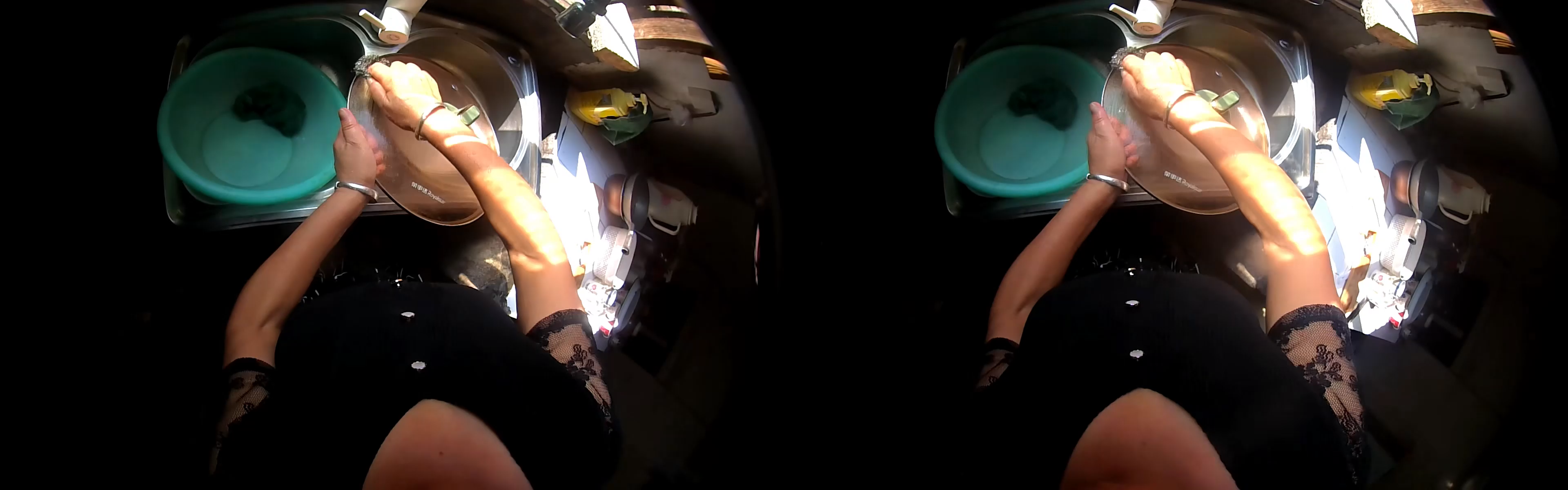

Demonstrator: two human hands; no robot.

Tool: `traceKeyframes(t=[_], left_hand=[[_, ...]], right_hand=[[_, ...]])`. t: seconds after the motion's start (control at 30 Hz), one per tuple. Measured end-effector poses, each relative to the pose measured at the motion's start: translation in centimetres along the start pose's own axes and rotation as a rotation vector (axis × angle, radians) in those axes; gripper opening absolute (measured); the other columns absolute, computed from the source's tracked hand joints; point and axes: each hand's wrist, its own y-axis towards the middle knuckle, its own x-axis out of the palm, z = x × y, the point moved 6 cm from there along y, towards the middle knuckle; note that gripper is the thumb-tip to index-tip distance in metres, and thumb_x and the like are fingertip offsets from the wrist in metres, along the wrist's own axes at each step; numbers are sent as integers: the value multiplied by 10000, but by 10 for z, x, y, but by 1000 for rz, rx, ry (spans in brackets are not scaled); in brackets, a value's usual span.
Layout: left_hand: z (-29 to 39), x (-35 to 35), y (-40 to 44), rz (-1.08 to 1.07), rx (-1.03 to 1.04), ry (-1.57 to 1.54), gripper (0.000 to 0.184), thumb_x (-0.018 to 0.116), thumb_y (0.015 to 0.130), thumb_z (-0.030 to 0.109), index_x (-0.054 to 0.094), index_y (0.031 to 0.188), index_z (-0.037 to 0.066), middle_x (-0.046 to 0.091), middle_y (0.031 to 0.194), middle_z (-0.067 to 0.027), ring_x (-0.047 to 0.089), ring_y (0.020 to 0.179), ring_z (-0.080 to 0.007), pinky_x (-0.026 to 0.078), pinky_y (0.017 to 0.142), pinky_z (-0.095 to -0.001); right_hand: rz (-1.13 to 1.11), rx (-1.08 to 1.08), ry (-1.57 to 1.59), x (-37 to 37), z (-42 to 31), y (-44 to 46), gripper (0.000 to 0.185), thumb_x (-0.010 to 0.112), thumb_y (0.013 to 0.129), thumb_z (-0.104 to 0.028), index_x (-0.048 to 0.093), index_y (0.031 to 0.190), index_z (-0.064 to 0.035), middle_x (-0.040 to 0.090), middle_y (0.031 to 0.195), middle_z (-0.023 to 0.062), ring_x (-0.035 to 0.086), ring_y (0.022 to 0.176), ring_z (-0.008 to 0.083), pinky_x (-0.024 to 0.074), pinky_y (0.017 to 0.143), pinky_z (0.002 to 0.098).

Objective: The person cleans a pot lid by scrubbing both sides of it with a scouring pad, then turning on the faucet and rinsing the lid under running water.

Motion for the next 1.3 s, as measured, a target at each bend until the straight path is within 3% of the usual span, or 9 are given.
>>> traceKeyframes(t=[0.1,0.27,0.37,0.5,0.63,0.8,0.83,0.97,1.3], left_hand=[[4,5,-12,34,-34,45,561,230,925,634,266,628,160,282,540,42,304,416,-77,214,358,-225],[-2,2,-4,31,2,92,584,235,927,629,462,786,109,357,582,50,333,432,-71,266,361,-218],[-4,0,-6,70,-23,101,559,273,913,642,419,788,116,362,577,34,342,425,-82,282,357,-234],[-14,-2,-6,51,-39,69,530,292,915,633,337,729,138,337,546,20,315,400,-94,263,353,-255],[-16,-7,4,14,-35,77,526,307,929,600,348,723,118,342,546,12,337,391,-102,292,337,-267],[-9,0,11,7,-21,149,513,315,950,545,377,728,86,366,553,-5,383,403,-121,340,339,-286],[-7,2,10,5,-25,166,501,320,955,525,385,735,80,374,557,-11,393,407,-125,347,341,-290],[-10,6,8,55,-11,257,437,342,973,432,414,770,52,403,571,-30,416,417,-139,379,354,-303],[-38,17,2,-161,-98,307,334,355,988,348,424,882,39,460,626,-71,509,514,-214,501,496,-372]], right_hand=[[-284,211,-27,4,24,18,288,453,885,-322,587,1042,-122,625,1039,177,559,1019,371,440,872,448],[-186,-103,89,-16,-43,-33,240,492,870,-312,605,1007,-151,606,892,172,573,851,366,461,757,460],[-99,-45,-14,6,-1,-8,265,490,871,-330,604,1029,-151,611,906,175,574,880,366,460,775,459],[-382,290,-10,7,43,13,360,429,904,-368,585,1142,-149,614,1115,140,555,1069,327,433,905,436],[-191,298,40,-27,57,3,378,452,898,-393,580,1152,-144,623,1097,138,558,1055,335,441,887,417],[162,610,167,-89,83,-55,374,500,887,-405,576,1154,-155,656,919,104,623,884,272,461,807,355],[138,711,265,-88,89,-69,352,489,878,-396,577,1135,-173,643,1043,116,588,1001,325,445,880,395],[413,649,275,-69,113,-111,297,524,889,-293,575,1112,-102,636,1036,150,593,990,335,459,864,385],[587,685,435,-51,130,-133,365,575,868,-319,555,1145,-81,636,1031,199,609,968,356,474,841,397]])
